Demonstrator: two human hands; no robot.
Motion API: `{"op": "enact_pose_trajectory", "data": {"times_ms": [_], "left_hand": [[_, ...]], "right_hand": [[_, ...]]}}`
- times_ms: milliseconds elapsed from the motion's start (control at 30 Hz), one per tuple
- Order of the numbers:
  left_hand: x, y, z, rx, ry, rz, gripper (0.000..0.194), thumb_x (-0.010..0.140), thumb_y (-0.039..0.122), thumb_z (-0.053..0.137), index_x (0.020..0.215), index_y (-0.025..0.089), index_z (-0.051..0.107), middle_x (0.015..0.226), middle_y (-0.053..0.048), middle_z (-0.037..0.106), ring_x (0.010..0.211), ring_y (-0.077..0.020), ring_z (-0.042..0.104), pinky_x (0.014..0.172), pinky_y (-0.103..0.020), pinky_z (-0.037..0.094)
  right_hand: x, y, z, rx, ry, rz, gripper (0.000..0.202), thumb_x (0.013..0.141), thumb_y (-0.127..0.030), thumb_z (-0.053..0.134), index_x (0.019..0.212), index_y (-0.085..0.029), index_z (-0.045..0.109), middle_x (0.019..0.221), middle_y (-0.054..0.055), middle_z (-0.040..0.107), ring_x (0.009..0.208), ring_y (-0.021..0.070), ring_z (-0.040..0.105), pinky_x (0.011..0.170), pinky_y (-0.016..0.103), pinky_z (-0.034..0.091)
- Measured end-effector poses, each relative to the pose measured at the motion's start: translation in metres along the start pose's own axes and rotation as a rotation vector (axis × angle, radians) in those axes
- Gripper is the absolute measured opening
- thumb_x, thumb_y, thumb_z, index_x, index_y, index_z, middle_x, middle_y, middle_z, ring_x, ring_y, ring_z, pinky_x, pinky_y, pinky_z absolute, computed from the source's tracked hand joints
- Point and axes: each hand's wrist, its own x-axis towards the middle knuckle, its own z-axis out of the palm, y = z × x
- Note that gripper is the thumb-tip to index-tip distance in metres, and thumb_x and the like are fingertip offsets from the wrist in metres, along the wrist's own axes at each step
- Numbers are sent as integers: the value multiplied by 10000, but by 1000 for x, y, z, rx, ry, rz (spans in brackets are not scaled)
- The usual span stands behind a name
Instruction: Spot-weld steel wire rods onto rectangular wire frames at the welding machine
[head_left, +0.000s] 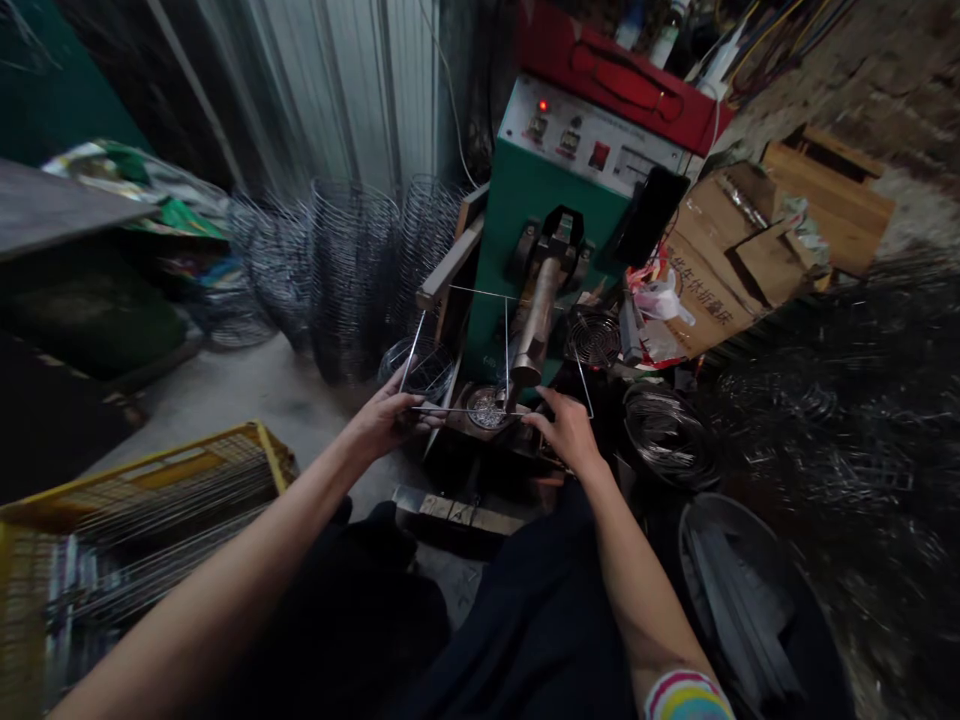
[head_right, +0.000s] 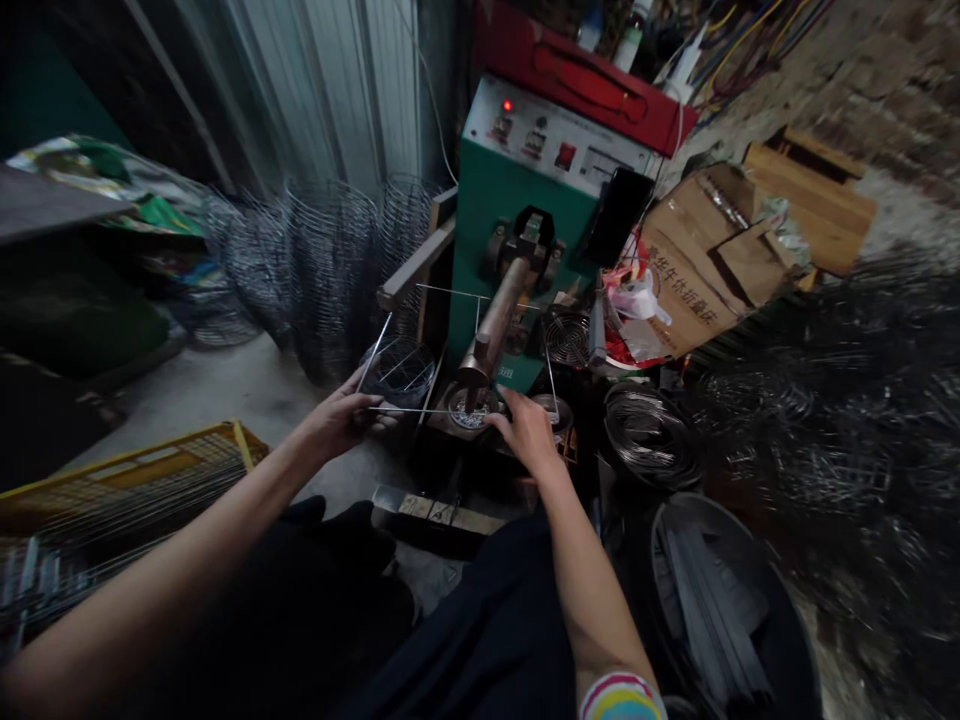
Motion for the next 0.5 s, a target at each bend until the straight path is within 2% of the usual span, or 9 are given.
{"op": "enact_pose_trajectory", "data": {"times_ms": [200,300,367,433,500], "left_hand": [[0,3,0,39,-18,-5,963,822,56,567,1592,235,16,730,-68,741,611,-225,726,504,-238,570],[1,2,-3,57,-45,0,943,836,57,556,1590,214,12,750,-83,750,629,-222,732,512,-232,578],[4,2,-5,51,-67,1,944,839,59,561,1588,226,13,764,-82,752,638,-220,735,520,-234,587],[7,2,-6,36,-84,-6,968,834,64,584,1586,246,4,769,-75,750,645,-222,738,518,-232,588],[7,3,-4,29,-78,-4,996,821,67,603,1586,249,-7,752,-69,743,636,-226,736,502,-228,580]], "right_hand": [[-2,-1,6,-1,7,-17,403,895,-357,702,1251,-176,648,1085,117,727,1003,267,681,910,377,528],[-9,7,1,8,20,-6,396,891,-403,699,1222,-188,663,1053,112,720,1000,264,666,933,387,510],[-15,20,-6,-17,141,79,441,870,-467,700,1215,-195,665,1142,130,687,1104,284,618,993,419,471],[-21,37,-15,3,290,247,487,850,-544,668,1157,-167,683,1161,154,671,1119,299,598,979,432,470],[-26,49,-20,182,321,459,520,842,-608,597,1018,-130,703,934,132,707,896,265,652,796,378,528]]}}
